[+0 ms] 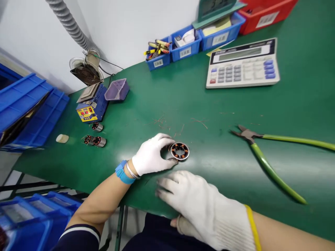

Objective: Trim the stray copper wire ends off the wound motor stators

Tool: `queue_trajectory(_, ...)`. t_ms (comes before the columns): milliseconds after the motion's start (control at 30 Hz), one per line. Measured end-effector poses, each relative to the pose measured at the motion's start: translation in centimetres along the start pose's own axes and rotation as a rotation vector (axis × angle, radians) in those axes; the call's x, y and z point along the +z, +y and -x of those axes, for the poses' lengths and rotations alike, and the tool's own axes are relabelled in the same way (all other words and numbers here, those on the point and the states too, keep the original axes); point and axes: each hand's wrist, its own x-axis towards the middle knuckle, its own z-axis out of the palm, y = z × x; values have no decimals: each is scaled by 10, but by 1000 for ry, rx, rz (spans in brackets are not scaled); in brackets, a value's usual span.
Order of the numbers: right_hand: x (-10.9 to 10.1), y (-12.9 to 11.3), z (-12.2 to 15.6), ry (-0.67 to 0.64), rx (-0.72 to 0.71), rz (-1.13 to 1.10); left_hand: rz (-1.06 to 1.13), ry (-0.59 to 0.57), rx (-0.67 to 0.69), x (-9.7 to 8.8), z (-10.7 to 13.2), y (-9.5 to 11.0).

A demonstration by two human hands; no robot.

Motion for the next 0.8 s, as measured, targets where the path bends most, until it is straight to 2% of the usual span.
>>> queue_trajectory(167, -3, 17, -10, 103, 58, 139, 118, 33, 63, 6, -14, 5)
queue_trajectory(300, -7, 21, -13, 149, 71, 184, 176, 53, 25, 3, -21, 1)
queue_trajectory(367, -7, 21, -11, 110, 57, 175, 194, 68, 95, 3, -24, 0)
queue_trajectory(467, -3, 19, -5, -8, -24, 147, 178, 28, 192, 10, -28, 3)
queue_trajectory(600, 2, -1, -7, -123, -270, 7, 181, 14, 214, 24, -31, 10)
queue_trajectory(633, 2, -6, -10, -148, -313, -26, 217, 39, 205, 25, -31, 11)
queue_trajectory(700, 3, -12, -21, -175, -295, -32, 352, 156, 140, 23, -28, 10)
queue_trajectory(800, 0, 1, -38, -73, -125, 82, 499, 481, 30, 9, -19, 5)
